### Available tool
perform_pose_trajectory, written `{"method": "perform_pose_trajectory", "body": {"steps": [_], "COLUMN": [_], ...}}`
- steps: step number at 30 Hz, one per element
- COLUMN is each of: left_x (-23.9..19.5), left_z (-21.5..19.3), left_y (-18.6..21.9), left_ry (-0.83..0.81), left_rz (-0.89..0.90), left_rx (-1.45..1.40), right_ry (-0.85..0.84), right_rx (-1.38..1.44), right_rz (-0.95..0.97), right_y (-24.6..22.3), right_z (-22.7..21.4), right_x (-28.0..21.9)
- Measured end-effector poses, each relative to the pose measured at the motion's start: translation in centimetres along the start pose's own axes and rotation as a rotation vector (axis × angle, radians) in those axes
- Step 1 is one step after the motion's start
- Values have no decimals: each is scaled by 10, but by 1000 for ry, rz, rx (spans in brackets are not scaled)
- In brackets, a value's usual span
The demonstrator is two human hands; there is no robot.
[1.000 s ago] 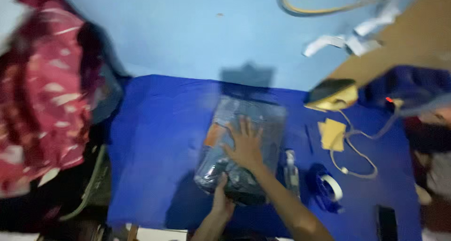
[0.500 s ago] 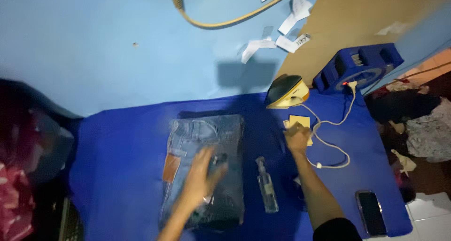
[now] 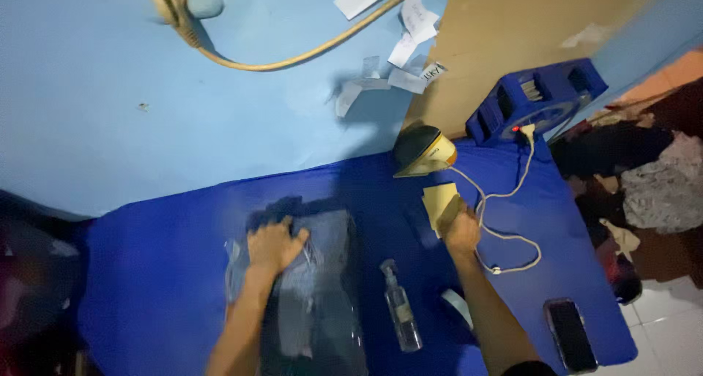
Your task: The person wraps a folded pair of jeans in clear plastic, seals it with tape, and then handles several small paper documents and yellow cards, placing them on the wrapped package. The person uses a tape dispenser to apply tape to the plastic wrap.
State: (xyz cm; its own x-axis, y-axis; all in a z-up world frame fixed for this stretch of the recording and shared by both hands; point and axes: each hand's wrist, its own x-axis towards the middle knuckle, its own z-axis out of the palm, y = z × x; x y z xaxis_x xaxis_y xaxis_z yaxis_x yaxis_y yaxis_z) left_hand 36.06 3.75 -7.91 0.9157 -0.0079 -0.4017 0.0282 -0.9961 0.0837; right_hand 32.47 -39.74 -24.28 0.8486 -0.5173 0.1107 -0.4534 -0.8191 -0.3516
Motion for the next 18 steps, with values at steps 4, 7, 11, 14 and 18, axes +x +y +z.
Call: {"method": "perform_pose_trajectory", "body": {"steps": [4,7,11,14,18], "left_x": [-54,-76,-107,-142,-170], "left_z": [30,39,33,25,4], "left_y": [-16,-35,-41,-17,-4], "left_ry": [97,236,579,532,413], "left_rz": [-36,-83,164,195,341], "left_rx": [-28,-152,-640,-1012,-1117], "right_ry": [-62,18,-19,-271,-444], "right_rx": [107,210,716,1259,1445], "right_rz": [107,77,145,346,284], "right_y": [0,5,-12,-54,-121], "right_z": [18,26,3,-52,-153], "right_x": [-3,-14,-35,-71,-148]}}
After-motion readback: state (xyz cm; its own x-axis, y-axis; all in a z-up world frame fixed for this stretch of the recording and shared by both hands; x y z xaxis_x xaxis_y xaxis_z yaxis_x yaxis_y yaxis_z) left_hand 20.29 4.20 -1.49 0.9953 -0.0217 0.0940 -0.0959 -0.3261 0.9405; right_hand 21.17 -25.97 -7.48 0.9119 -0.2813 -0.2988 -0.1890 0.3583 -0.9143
